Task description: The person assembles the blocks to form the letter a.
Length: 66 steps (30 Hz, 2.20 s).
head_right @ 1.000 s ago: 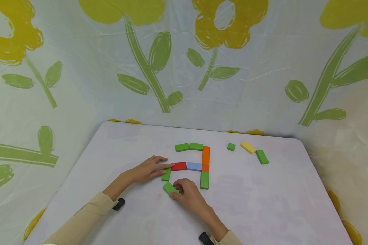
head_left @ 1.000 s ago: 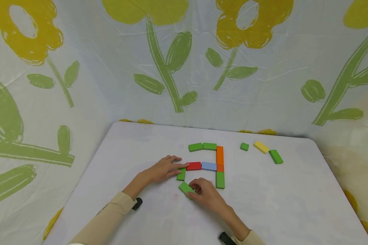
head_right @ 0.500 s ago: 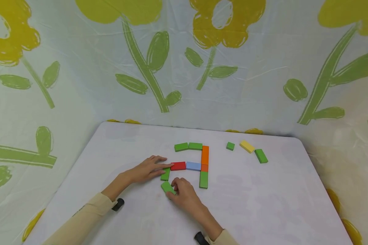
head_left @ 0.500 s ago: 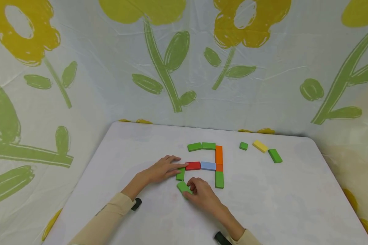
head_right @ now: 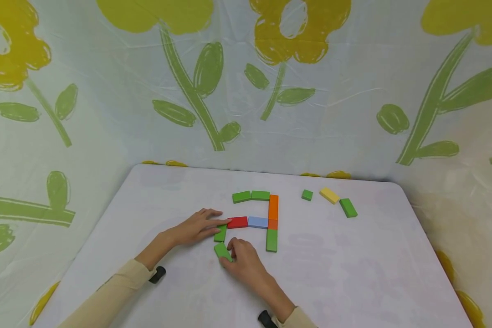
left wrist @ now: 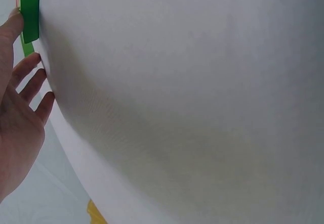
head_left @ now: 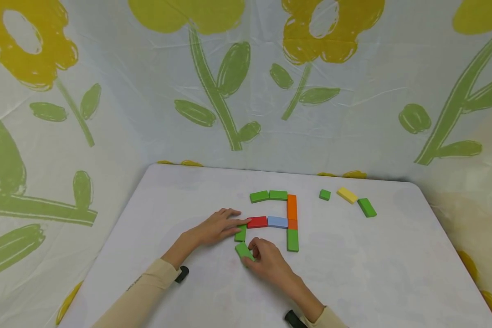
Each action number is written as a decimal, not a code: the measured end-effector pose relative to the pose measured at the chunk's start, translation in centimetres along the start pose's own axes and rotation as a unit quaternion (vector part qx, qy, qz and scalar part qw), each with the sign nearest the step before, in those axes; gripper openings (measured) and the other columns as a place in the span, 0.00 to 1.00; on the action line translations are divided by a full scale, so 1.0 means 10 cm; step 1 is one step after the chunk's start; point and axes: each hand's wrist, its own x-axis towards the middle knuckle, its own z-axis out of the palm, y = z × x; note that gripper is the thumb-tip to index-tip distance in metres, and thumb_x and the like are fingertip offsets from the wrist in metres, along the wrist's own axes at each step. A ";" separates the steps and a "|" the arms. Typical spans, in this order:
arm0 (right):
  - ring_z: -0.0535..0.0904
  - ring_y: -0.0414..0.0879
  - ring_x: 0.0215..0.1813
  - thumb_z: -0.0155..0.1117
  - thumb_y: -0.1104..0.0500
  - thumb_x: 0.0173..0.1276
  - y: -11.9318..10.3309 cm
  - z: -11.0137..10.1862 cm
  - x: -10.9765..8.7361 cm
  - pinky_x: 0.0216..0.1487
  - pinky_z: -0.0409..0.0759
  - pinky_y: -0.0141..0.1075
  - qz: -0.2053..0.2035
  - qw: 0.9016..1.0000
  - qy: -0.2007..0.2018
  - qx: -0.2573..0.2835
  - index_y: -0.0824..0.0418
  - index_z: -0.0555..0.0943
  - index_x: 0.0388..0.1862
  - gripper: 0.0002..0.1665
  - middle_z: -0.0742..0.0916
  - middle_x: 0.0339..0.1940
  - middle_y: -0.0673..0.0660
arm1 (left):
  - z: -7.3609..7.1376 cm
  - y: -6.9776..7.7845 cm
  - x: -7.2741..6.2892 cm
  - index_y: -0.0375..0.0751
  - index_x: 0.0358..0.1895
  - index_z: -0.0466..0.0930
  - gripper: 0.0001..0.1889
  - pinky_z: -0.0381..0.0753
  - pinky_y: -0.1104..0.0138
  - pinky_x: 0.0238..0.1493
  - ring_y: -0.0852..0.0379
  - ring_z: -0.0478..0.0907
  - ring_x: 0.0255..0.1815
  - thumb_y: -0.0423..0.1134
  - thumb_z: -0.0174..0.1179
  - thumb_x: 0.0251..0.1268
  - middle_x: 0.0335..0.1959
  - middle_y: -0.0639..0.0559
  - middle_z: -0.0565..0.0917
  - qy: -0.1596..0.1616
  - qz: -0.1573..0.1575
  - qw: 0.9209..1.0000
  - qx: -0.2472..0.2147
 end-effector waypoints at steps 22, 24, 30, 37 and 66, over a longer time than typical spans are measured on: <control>0.71 0.38 0.29 0.76 0.57 0.65 0.03 0.03 0.01 0.33 0.74 0.31 -0.017 1.000 0.012 -0.018 0.63 0.78 0.41 0.16 0.77 0.25 0.48 | -0.02 0.03 0.00 0.60 0.77 0.69 0.25 0.65 0.45 0.73 0.43 0.63 0.74 0.48 0.55 0.80 0.74 0.45 0.68 0.002 0.006 1.000 -0.001; 0.71 0.38 0.29 0.76 0.57 0.65 0.03 0.02 0.00 0.33 0.73 0.31 -0.015 1.000 0.010 -0.016 0.63 0.78 0.41 0.16 0.77 0.25 0.48 | -0.02 0.03 0.00 0.61 0.77 0.69 0.25 0.65 0.45 0.73 0.43 0.63 0.74 0.48 0.54 0.81 0.74 0.45 0.68 0.001 0.006 1.000 -0.001; 0.73 0.39 0.32 0.74 0.52 0.69 0.06 -0.05 0.00 0.35 0.76 0.31 0.003 1.000 0.004 0.008 0.62 0.79 0.45 0.17 0.79 0.28 0.47 | 0.00 0.00 0.03 0.60 0.76 0.70 0.24 0.63 0.44 0.73 0.43 0.64 0.73 0.47 0.54 0.81 0.74 0.45 0.69 0.005 0.013 1.000 -0.003; 0.77 0.41 0.39 0.71 0.54 0.71 0.17 -0.25 0.03 0.43 0.82 0.33 0.012 1.000 0.024 0.004 0.62 0.81 0.47 0.14 0.82 0.35 0.47 | 0.03 -0.03 0.01 0.61 0.77 0.68 0.25 0.67 0.46 0.71 0.44 0.64 0.73 0.49 0.54 0.81 0.74 0.45 0.68 0.006 0.011 1.000 0.005; 0.72 0.70 0.61 0.67 0.66 0.71 1.17 -1.45 0.19 0.66 0.67 0.63 0.053 0.964 0.251 -0.071 0.75 0.81 0.53 0.16 0.82 0.54 0.75 | 0.01 -0.02 -0.01 0.58 0.77 0.69 0.25 0.67 0.47 0.71 0.43 0.63 0.73 0.46 0.54 0.81 0.74 0.44 0.68 0.006 0.027 1.000 -0.009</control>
